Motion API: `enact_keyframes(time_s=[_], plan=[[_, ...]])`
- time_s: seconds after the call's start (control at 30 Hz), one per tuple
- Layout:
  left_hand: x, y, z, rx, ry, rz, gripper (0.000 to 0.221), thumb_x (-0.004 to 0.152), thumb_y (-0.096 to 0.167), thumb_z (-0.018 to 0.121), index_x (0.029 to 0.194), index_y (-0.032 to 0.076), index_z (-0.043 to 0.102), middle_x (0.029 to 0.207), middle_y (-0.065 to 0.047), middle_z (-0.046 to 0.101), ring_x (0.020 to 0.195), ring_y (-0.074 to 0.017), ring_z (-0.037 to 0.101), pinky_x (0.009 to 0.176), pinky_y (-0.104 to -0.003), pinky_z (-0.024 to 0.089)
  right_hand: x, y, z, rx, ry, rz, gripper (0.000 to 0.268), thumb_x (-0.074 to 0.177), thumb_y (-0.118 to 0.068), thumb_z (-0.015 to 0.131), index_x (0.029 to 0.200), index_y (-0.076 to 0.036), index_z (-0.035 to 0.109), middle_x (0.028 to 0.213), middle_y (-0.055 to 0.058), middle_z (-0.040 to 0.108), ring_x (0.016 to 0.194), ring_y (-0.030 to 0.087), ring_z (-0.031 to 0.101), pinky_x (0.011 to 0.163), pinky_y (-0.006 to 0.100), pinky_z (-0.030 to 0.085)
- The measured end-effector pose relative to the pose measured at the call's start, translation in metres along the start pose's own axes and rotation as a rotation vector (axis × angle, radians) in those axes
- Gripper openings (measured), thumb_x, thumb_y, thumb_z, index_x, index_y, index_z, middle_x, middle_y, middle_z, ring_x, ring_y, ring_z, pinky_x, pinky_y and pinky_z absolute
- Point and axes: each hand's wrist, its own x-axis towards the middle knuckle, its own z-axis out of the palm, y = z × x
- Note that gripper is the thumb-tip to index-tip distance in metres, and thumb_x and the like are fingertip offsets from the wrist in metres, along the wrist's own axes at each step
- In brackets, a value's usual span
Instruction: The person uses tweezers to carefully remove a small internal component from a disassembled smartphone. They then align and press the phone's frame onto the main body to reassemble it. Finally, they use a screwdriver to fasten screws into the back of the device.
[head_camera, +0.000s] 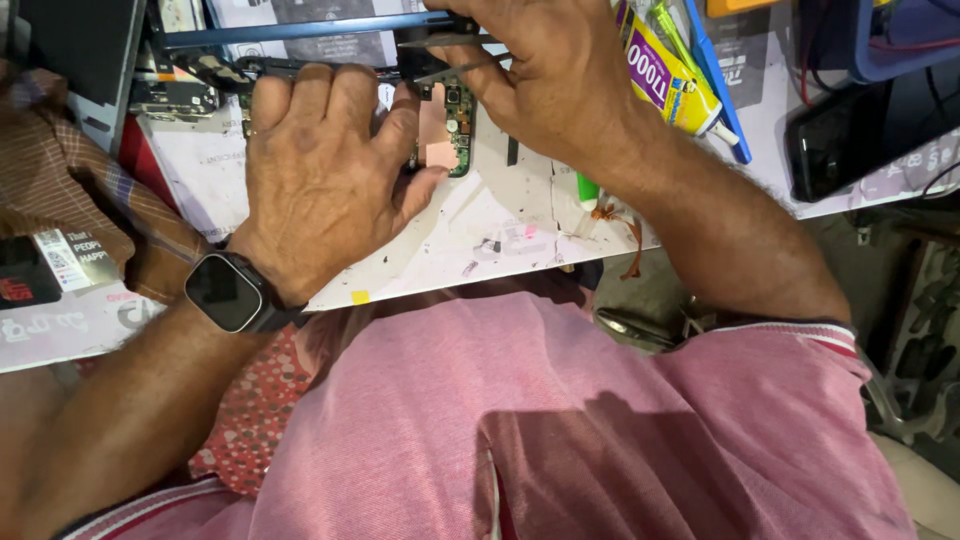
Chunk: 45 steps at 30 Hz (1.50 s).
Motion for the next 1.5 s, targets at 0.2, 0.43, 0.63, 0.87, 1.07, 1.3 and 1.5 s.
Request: enact_keyframes(time_s=[0.2, 0.43, 0.63, 0.87, 1.07, 1.3, 1.5], plan=[[0.000, -0.002, 0.003, -0.010, 0.037, -0.011, 0.057, 0.092, 0.057, 0.076, 0.121, 0.008, 0.075, 0.115, -0.016, 0.059, 0.110, -0.0309, 0.052, 0.086, -0.042, 0.036, 0.000, 0.001, 0.000, 0.032, -0.011, -0.005, 0.037, 0.096, 0.000, 0.080, 0.128, -0.006, 0.064, 0.108, 0.011, 0.071, 0.100, 0.028, 0.071, 0.085, 0.041, 0.056], [-0.002, -0.007, 0.003, -0.030, 0.029, -0.009, 0.058, 0.092, 0.057, 0.077, 0.122, 0.007, 0.075, 0.117, -0.015, 0.058, 0.110, -0.0305, 0.052, 0.089, -0.044, 0.036, 0.002, 0.002, -0.001, 0.013, -0.014, -0.019, 0.036, 0.097, 0.001, 0.083, 0.126, -0.007, 0.064, 0.106, 0.009, 0.070, 0.099, 0.028, 0.071, 0.084, 0.042, 0.055], [-0.003, -0.005, 0.004, -0.061, -0.004, -0.012, 0.062, 0.091, 0.057, 0.078, 0.125, 0.006, 0.075, 0.117, -0.015, 0.058, 0.111, -0.0312, 0.052, 0.090, -0.045, 0.036, -0.002, 0.005, 0.001, 0.023, -0.027, -0.006, 0.038, 0.095, 0.000, 0.081, 0.129, -0.008, 0.064, 0.106, 0.008, 0.070, 0.099, 0.025, 0.071, 0.084, 0.040, 0.055], [-0.001, -0.007, 0.003, 0.002, -0.022, 0.029, 0.064, 0.096, 0.065, 0.071, 0.122, 0.006, 0.074, 0.123, -0.017, 0.058, 0.113, -0.0312, 0.051, 0.090, -0.045, 0.035, -0.003, 0.005, 0.000, 0.029, -0.031, -0.007, 0.039, 0.097, 0.000, 0.082, 0.130, -0.008, 0.064, 0.108, 0.008, 0.070, 0.095, 0.025, 0.071, 0.084, 0.039, 0.056], [0.001, -0.005, 0.005, 0.015, 0.027, 0.041, 0.060, 0.095, 0.063, 0.066, 0.119, 0.008, 0.073, 0.124, -0.017, 0.058, 0.114, -0.0308, 0.051, 0.091, -0.044, 0.036, -0.005, 0.004, 0.000, -0.018, -0.048, 0.032, 0.036, 0.095, -0.001, 0.084, 0.125, -0.008, 0.067, 0.107, 0.009, 0.071, 0.096, 0.027, 0.071, 0.082, 0.042, 0.055], [-0.027, -0.028, -0.002, 0.119, 0.307, 0.053, 0.052, 0.090, 0.040, 0.074, 0.129, 0.006, 0.072, 0.117, -0.012, 0.059, 0.108, -0.0264, 0.051, 0.093, -0.046, 0.034, 0.003, -0.002, -0.005, -0.005, -0.038, -0.013, 0.033, 0.096, -0.001, 0.082, 0.124, -0.006, 0.065, 0.110, 0.012, 0.070, 0.100, 0.031, 0.070, 0.085, 0.043, 0.055], [-0.052, -0.063, -0.006, 0.079, 0.261, -0.017, 0.038, 0.092, 0.010, 0.070, 0.128, 0.004, 0.060, 0.126, -0.013, 0.053, 0.125, -0.0287, 0.048, 0.105, -0.044, 0.036, 0.001, -0.009, -0.005, -0.038, -0.073, -0.022, 0.024, 0.098, -0.001, 0.082, 0.118, -0.004, 0.069, 0.106, 0.011, 0.071, 0.101, 0.028, 0.071, 0.086, 0.041, 0.056]])
